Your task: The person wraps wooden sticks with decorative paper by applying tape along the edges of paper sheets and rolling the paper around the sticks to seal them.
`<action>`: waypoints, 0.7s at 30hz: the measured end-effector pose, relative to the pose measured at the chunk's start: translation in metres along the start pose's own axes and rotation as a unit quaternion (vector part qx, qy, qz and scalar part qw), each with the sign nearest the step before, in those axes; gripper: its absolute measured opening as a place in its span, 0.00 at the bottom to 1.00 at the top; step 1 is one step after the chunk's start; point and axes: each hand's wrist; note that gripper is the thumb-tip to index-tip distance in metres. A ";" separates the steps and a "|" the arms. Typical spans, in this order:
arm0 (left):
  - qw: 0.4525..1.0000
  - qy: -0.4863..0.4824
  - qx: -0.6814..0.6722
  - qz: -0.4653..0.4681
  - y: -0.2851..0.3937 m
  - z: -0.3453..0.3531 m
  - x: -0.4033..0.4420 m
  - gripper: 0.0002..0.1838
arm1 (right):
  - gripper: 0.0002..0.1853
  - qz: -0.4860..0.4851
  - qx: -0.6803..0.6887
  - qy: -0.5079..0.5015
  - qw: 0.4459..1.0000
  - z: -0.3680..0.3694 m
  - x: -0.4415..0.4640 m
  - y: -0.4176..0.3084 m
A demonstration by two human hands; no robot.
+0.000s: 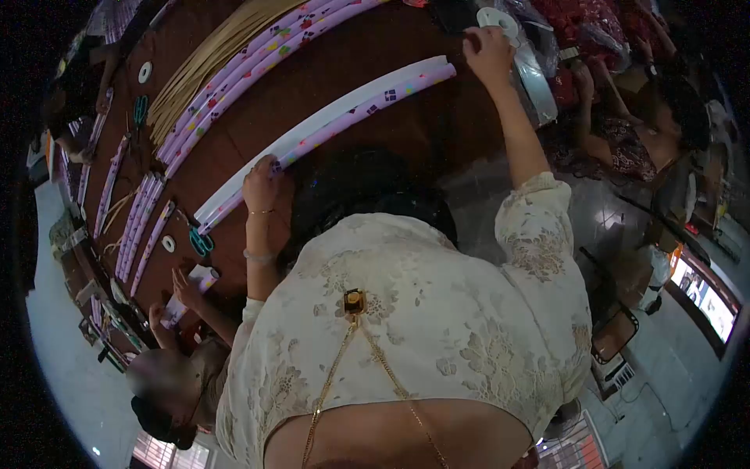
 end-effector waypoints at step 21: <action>1.000 -0.010 0.007 -0.025 0.026 0.035 0.025 0.17 | 0.20 -0.191 0.071 -0.330 0.922 0.006 -0.027 -0.058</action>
Point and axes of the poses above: each hand's wrist, its own x-axis towards the middle knuckle, its own z-axis out of the palm, y = z × x, and after that the axes turned 13 degrees about z, right-handed
